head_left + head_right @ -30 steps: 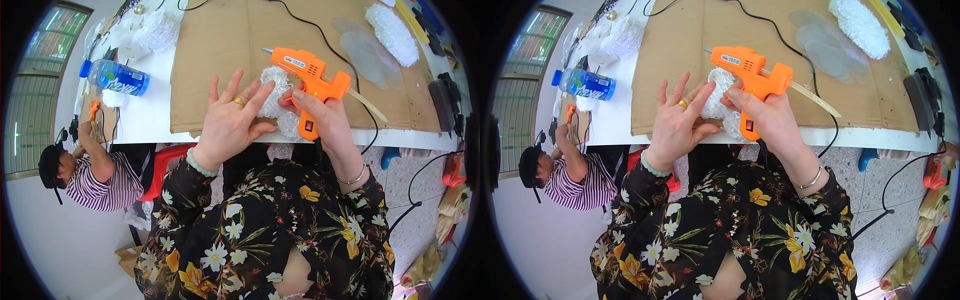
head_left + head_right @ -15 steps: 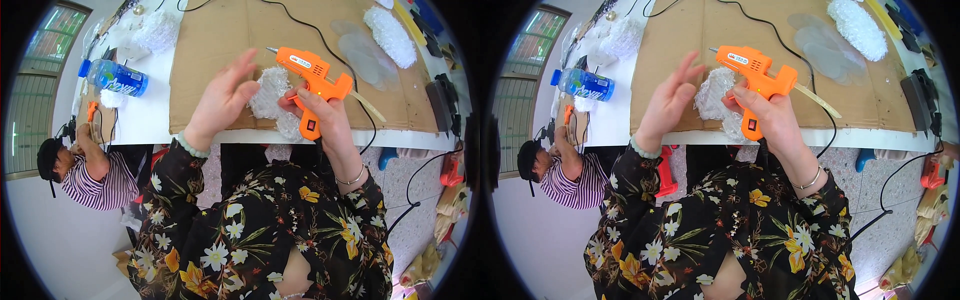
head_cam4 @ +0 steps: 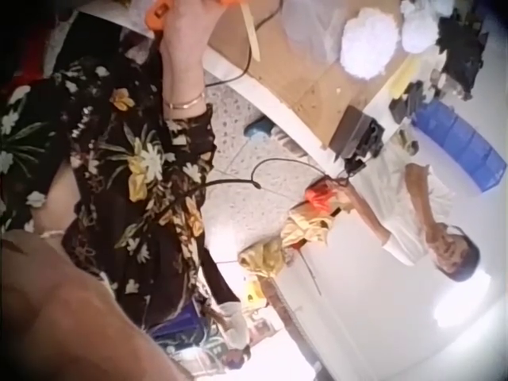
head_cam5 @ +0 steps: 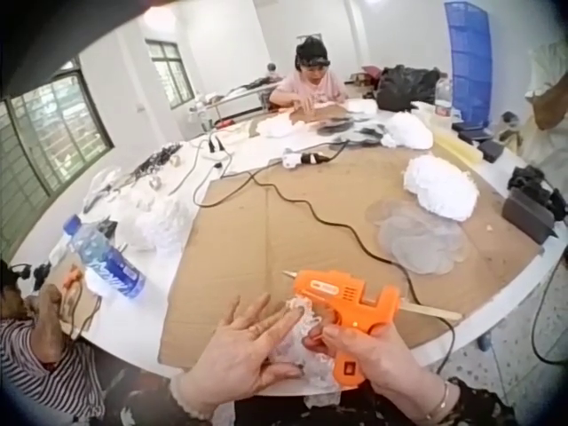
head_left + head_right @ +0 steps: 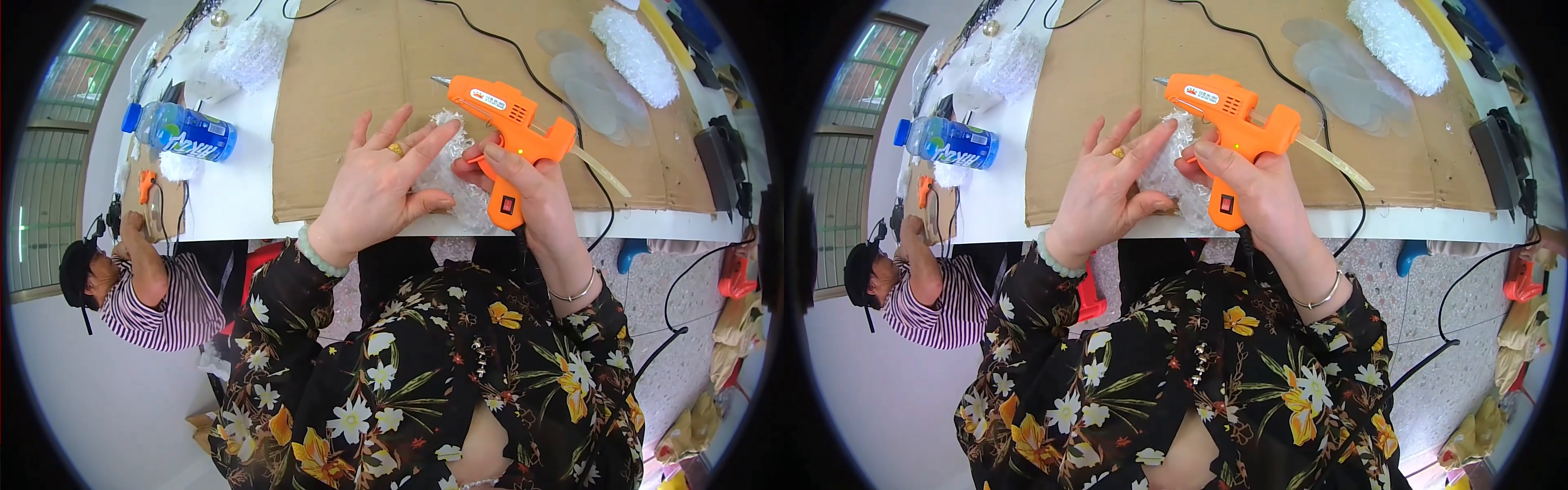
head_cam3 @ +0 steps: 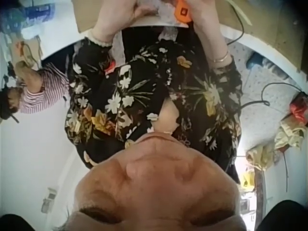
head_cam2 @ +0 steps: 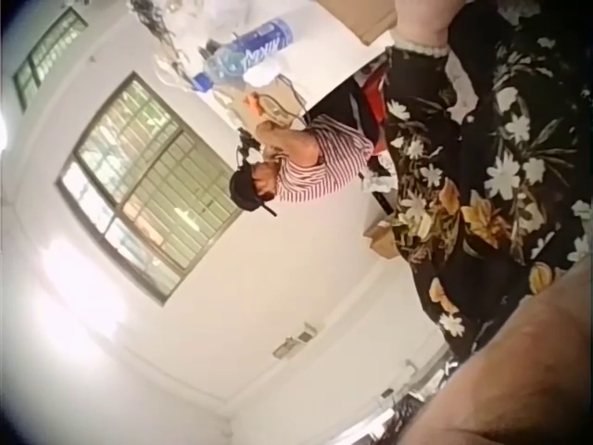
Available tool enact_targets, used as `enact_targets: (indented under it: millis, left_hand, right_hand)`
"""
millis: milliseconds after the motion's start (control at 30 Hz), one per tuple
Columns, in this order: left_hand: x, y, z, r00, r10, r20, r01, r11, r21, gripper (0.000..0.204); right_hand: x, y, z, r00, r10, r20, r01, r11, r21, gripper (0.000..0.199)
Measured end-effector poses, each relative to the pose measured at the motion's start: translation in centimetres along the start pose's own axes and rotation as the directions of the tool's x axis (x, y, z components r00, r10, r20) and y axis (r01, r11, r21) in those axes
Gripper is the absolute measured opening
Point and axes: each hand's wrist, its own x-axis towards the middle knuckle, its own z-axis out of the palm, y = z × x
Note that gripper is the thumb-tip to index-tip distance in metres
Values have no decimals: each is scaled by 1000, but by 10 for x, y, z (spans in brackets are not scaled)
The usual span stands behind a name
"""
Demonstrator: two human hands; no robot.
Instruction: Use a hot glue gun to attach white faux fur pieces to a base material to assemble a toy component.
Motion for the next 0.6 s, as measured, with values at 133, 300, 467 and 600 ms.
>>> enact_targets:
  millis: [133,300,467,600]
  left_hand:
    - [-2,0,-5,1000,-9,9,10,999,-52,68]
    - [0,-22,-16,962,-264,-63,169,764,-622,55]
    - [24,-27,-7,923,-379,-62,221,657,-721,54]
    - [17,-26,-9,926,-377,-35,281,746,-603,61]
  right_hand:
    - [0,0,2,1000,6,11,-6,1000,-4,21]
    - [1,0,5,1000,-4,22,4,1000,7,21]
    - [-2,0,0,1000,-25,-8,25,1000,7,21]
    - [-7,-6,7,999,-31,-36,32,998,50,18]
